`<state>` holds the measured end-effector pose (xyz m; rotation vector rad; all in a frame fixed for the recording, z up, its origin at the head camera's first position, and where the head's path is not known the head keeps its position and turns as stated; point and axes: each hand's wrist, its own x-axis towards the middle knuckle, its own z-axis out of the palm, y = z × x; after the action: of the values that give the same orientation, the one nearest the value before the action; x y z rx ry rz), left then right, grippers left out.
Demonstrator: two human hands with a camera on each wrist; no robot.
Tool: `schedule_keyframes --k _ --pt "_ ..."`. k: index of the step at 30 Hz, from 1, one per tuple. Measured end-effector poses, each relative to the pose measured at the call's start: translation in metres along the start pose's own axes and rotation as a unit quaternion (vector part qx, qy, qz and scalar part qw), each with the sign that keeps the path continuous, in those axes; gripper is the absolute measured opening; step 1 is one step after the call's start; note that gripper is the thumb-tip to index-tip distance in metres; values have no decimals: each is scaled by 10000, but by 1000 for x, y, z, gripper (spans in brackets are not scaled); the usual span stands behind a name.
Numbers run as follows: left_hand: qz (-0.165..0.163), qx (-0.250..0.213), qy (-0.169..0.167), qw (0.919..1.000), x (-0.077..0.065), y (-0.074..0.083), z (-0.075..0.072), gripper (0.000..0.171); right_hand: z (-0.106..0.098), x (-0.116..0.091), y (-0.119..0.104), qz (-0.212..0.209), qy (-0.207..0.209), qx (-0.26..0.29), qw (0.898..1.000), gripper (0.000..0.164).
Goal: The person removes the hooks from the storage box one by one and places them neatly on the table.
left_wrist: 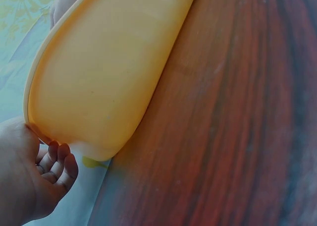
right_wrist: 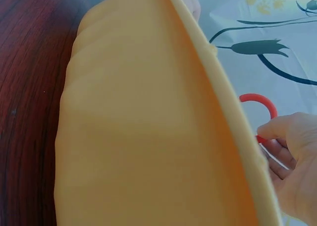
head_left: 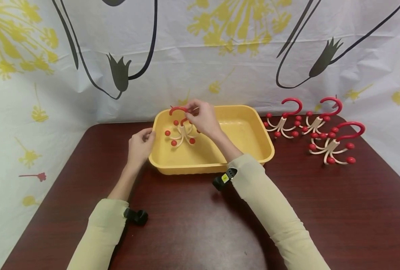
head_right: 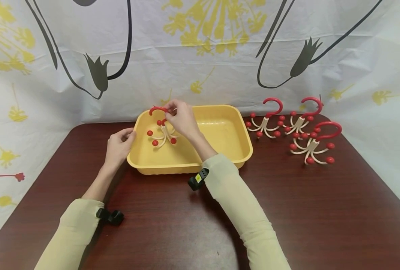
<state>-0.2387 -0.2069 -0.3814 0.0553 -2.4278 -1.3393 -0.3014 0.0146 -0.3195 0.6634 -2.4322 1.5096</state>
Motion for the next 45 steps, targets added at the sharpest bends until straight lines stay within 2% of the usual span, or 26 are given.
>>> schedule_keyframes --k 10,19,26,37,45 --pt "-20 -56 -32 10000 -1 1 0 33 -19 -7 -5 -206 183 124 9995 14" --pt "-9 -32 -45 10000 -1 0 -2 33 -39 -13 -13 -575 574 113 9966 15" --pt "8 3 -36 10000 0 -2 -2 33 -57 -19 -25 -1078 941 365 9890 13" --pt "57 -63 -56 9999 1 -2 0 34 -88 -34 -42 -1531 1435 596 9759 13" --pt "41 -41 -56 10000 0 -2 0 33 -112 -47 -51 -1287 1802 667 9729 16"
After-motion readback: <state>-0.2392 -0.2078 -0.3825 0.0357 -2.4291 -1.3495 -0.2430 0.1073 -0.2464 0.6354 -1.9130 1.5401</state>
